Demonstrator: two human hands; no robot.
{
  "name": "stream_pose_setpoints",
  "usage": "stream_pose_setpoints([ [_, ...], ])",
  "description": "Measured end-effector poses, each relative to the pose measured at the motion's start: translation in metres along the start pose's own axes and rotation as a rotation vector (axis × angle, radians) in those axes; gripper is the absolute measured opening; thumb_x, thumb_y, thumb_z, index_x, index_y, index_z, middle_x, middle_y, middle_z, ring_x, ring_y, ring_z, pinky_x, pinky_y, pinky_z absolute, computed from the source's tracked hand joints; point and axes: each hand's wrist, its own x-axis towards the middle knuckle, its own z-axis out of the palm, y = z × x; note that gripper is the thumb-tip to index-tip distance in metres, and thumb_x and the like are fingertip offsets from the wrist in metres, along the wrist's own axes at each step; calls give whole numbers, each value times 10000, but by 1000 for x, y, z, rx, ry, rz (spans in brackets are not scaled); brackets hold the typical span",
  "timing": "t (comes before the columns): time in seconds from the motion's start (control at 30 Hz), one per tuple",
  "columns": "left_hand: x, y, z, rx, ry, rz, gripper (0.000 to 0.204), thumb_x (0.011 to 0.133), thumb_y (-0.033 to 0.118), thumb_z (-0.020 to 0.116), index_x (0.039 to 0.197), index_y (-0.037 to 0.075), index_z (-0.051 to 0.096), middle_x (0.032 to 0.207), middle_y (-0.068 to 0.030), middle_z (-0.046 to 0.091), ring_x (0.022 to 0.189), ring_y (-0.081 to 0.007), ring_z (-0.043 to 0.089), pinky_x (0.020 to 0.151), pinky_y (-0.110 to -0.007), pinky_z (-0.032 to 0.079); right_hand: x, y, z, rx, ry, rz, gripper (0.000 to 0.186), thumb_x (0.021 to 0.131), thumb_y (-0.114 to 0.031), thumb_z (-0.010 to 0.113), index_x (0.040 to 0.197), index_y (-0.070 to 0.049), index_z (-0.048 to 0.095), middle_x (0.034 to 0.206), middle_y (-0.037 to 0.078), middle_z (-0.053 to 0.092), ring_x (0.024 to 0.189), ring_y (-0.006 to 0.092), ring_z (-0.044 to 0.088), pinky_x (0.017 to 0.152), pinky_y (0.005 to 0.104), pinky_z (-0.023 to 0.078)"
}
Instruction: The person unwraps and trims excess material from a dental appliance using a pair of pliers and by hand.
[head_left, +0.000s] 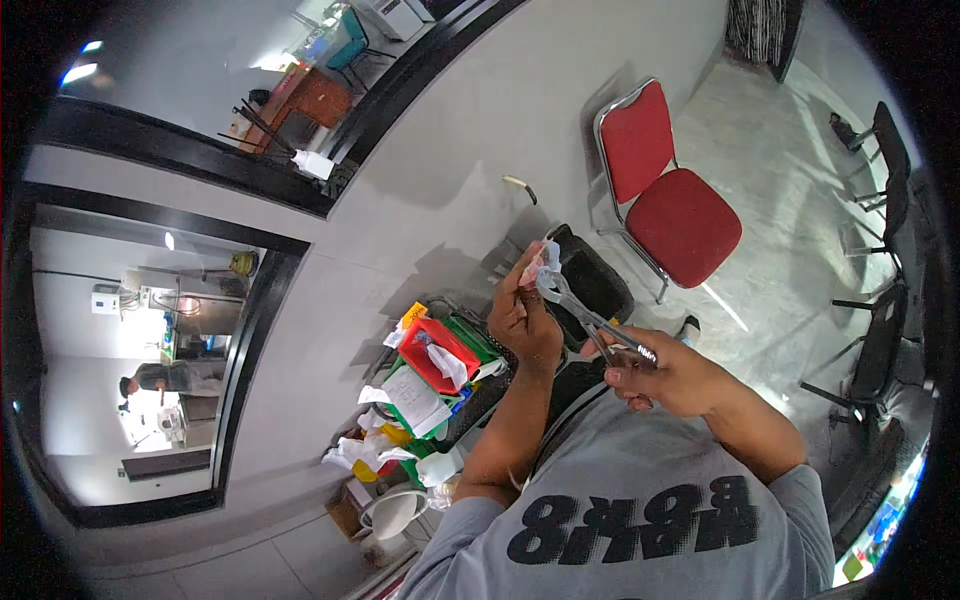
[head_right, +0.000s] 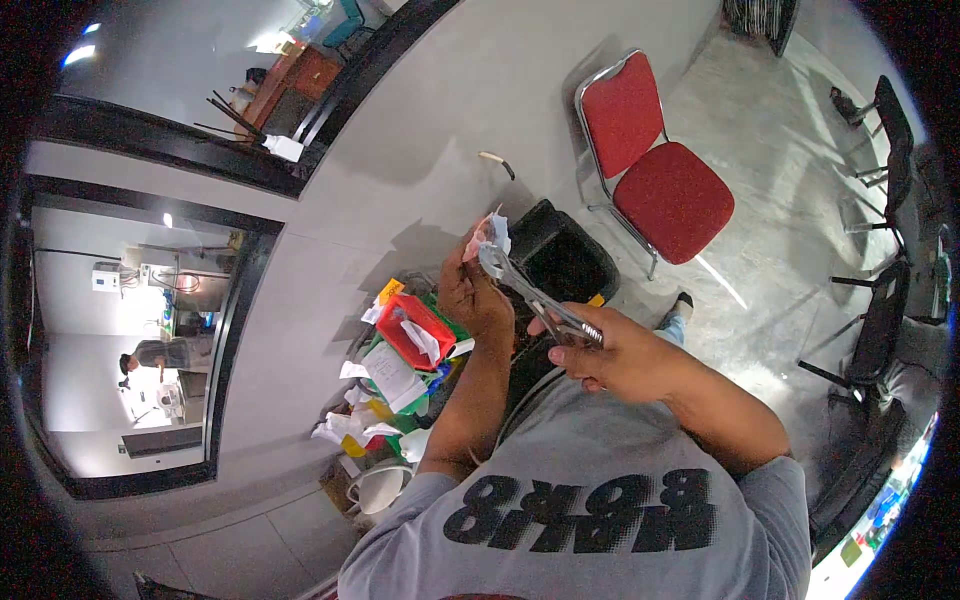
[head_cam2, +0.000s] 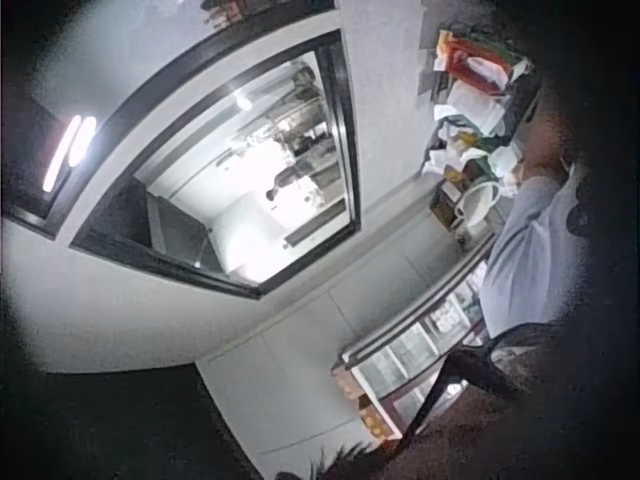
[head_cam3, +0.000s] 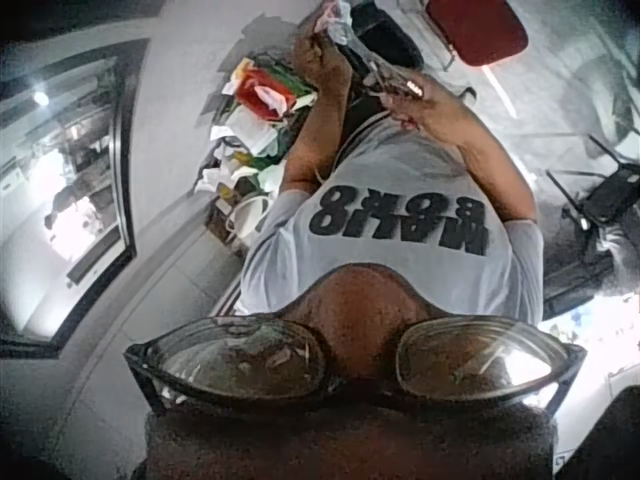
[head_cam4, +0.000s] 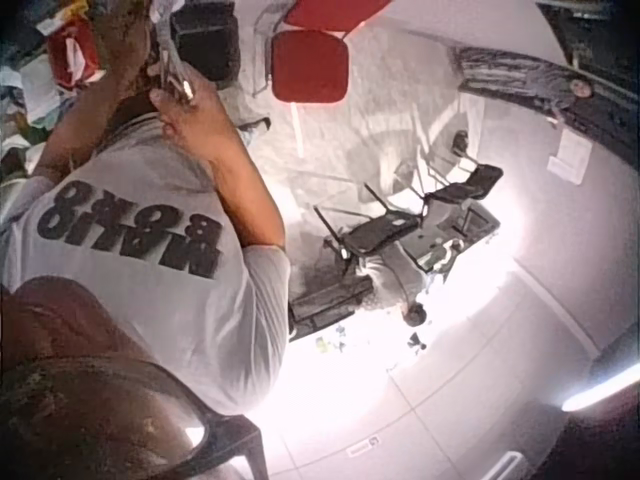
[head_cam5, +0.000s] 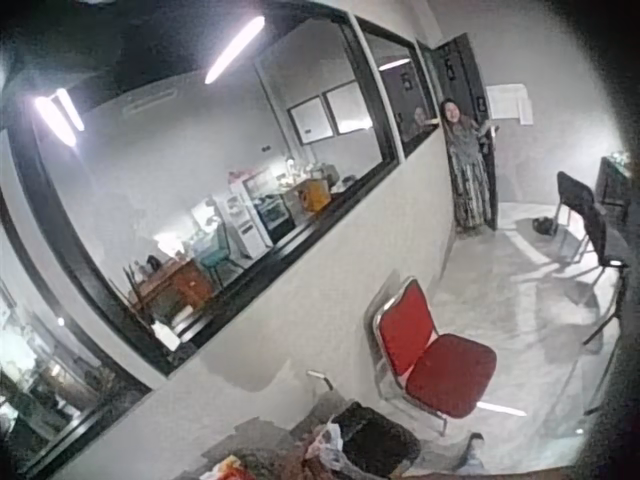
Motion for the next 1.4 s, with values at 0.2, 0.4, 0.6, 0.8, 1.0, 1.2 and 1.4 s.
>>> stream_pose_setpoints([
  [0.2, -2, -6, -1, -1, 9, 13, 247, 1020, 63, 505, 1174, -82, 632, 1155, -200, 693, 1052, -224, 675, 951, -343, 514, -1, -4, 4, -94, 63, 60, 260, 956, -124, 647, 1197, -87, 558, 708, -51, 458, 558, 52, 407, 468, 245, 346],
  [0.4, -3, -2, 0, 135, 31, -99, 242, 1008, 98, 553, 1149, -69, 657, 1113, -166, 707, 998, -207, 684, 884, -321, 532, -2, -1, -5, 101, 76, 94, 237, 988, -147, 592, 1210, -68, 575, 705, -33, 505, 546, 74, 459, 469, 257, 380],
  [0.6, 1, -6, -1, -685, 80, -500, 214, 1001, 74, 526, 1115, -77, 627, 1155, -215, 675, 1045, -259, 668, 956, -361, 505, -2, 11, -12, -84, 78, -57, 418, 991, -136, 577, 1393, -36, 521, 975, 46, 668, 877, 132, 627, 776, 279, 497],
  [0.8, -2, 1, -3, -838, 36, -639, 304, 1011, 186, 520, 1083, -95, 611, 1184, -271, 649, 1070, -295, 659, 953, -360, 512, -2, 4, -6, 192, 59, 75, 450, 988, -174, 605, 1413, -59, 511, 1152, 85, 666, 1051, 165, 626, 846, 298, 492],
  [1.0, -8, -2, -5, -799, 11, -704, 481, 1019, 395, 461, 1124, -47, 619, 1218, -284, 618, 1087, -431, 630, 924, -543, 529, -5, 5, -8, 198, 63, 74, 422, 984, -224, 617, 1364, -55, 548, 1063, 83, 657, 1009, 180, 635, 805, 353, 548],
  [1.2, -9, 6, -6, -767, -175, -739, 457, 1034, 401, 437, 1208, -5, 553, 1315, -307, 550, 1176, -426, 588, 931, -537, 537, -11, 8, -12, 24, 106, 20, 367, 986, -224, 597, 1301, -37, 583, 968, 75, 648, 877, 159, 628, 702, 327, 569],
  [1.4, -26, 2, -23, -636, -412, -725, 347, 1055, 245, 423, 1180, -51, 554, 1269, -232, 616, 1150, -298, 632, 902, -434, 567, -30, -1, -23, -32, 64, 112, 377, 956, -181, 602, 1295, -19, 585, 935, 67, 645, 847, 142, 620, 685, 312, 564],
])
